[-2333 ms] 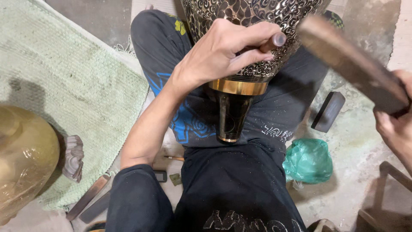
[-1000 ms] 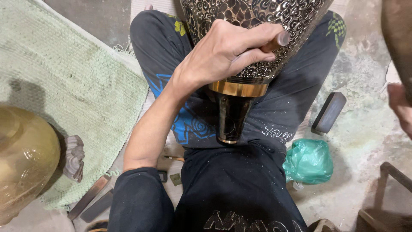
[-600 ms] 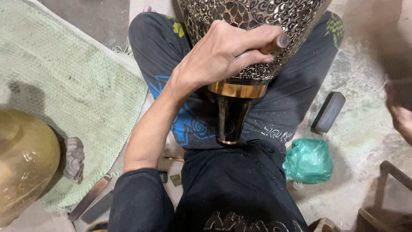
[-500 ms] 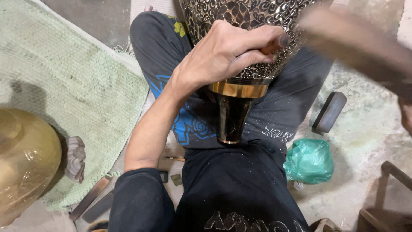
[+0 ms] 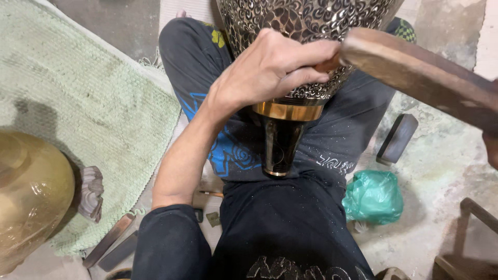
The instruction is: The person sits on the floor with a large engraved brass vase between their legs and hammers a small punch against the vase's surface using a wooden mallet, repositioning the punch repeatedly to work the decorated metal. Another brass vessel rests on the floor beside them.
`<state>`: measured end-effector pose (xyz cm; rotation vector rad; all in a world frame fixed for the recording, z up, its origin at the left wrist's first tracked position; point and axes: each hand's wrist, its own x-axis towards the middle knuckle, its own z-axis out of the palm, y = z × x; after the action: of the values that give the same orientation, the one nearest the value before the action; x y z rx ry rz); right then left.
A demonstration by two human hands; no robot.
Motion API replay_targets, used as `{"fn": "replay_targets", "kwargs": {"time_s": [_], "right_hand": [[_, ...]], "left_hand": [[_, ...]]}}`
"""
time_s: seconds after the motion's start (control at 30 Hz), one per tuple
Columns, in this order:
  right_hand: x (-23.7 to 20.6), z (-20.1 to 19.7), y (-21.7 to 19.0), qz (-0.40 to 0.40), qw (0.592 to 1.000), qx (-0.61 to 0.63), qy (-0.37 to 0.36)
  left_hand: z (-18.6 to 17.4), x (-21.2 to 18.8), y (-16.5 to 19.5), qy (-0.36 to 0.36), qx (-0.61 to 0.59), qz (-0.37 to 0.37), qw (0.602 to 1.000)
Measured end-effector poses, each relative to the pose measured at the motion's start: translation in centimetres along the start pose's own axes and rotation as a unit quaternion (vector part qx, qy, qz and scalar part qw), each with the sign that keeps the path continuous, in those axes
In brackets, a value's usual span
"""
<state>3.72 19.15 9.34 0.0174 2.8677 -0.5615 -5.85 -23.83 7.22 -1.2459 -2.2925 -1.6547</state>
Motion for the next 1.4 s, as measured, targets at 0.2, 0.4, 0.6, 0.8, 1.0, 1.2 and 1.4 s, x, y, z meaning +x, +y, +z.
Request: {"fn": "replay_targets", "kwargs": {"time_s": [0.2, 0.4, 0.6, 0.8, 1.0, 1.2, 1.4], "right_hand": [[0.0, -0.7, -1.1, 0.024, 0.999, -0.029, 0.013], [-1.7, 4.7, -0.3, 0.124, 0.990, -0.018, 0.060], [-4.2, 13.3, -1.7, 0.244, 0.968, -0.002, -0.056], [-0.5, 11.2, -2.8, 0.219, 0.970, 0.088, 0.060], [9.5, 7.7, -5.7, 0.057, 0.910, 0.375, 0.167], [14.9, 8.1, -9.1, 0.081, 0.846, 0.516, 0.102], [13.8, 8.5, -12.2, 0.111, 0.845, 0.519, 0.067]], "left_hand": [[-2.5, -2.4, -0.8, 0.327, -0.078, -0.027, 0.942], [-4.0, -4.8, -3.4, 0.404, -0.109, -0.147, 0.896], [-5.2, -1.4, -8.7, 0.495, -0.177, -0.201, 0.826], [-9.0, 3.3, -14.9, 0.563, -0.175, -0.201, 0.782], [-10.8, 7.0, -19.0, 0.546, -0.198, -0.322, 0.748], [-9.5, 9.3, -21.4, 0.395, -0.259, -0.421, 0.775], [-8.9, 9.1, -22.3, 0.361, -0.256, -0.437, 0.783]]}}
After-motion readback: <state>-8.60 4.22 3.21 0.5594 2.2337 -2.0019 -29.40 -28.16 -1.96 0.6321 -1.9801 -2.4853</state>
